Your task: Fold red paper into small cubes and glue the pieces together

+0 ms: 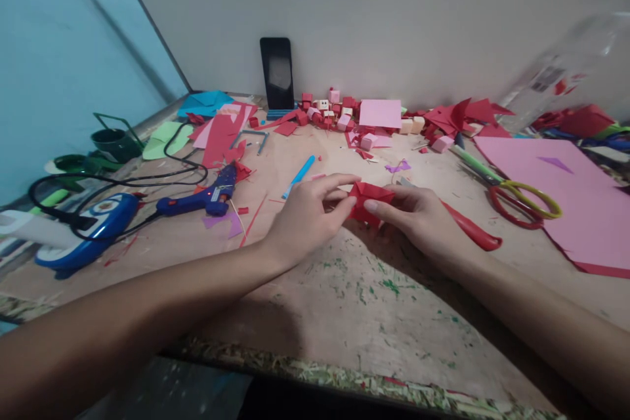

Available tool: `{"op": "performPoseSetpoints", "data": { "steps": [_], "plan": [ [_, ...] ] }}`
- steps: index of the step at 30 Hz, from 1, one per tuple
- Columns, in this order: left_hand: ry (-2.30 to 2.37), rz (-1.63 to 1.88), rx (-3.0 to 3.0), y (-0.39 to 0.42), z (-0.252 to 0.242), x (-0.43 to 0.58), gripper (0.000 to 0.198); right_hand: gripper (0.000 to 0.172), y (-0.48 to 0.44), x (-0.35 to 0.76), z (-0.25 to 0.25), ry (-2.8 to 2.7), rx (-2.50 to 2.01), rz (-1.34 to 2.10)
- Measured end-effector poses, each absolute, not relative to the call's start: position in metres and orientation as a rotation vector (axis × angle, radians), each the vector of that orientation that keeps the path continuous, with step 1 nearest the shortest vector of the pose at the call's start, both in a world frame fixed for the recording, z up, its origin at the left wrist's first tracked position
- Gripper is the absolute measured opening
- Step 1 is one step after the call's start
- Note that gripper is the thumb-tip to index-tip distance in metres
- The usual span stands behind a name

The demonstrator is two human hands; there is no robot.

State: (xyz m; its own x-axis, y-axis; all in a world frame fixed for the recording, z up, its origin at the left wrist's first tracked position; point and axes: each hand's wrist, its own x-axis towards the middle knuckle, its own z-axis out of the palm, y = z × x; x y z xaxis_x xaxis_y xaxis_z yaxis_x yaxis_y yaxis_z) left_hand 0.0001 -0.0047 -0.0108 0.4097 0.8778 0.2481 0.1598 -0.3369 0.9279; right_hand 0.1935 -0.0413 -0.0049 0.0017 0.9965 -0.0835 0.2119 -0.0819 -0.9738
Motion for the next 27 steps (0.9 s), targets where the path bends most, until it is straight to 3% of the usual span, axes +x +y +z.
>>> {"op": "performPoseSetpoints", "data": {
  "steps": [10,27],
  "plan": [
    [0.779,0.928,1.425,0.0046,-0.0133,0.0000,0.017,0.035,-0.0400,0.1964,-0.0075,-1.318,-1.419,1.195],
    [0.756,0.940,1.377,0.0033,-0.0087,0.0006,0.033,0.032,-0.0396,0.1972,-0.0070,-1.194,-1.344,1.252]
  ]
}}
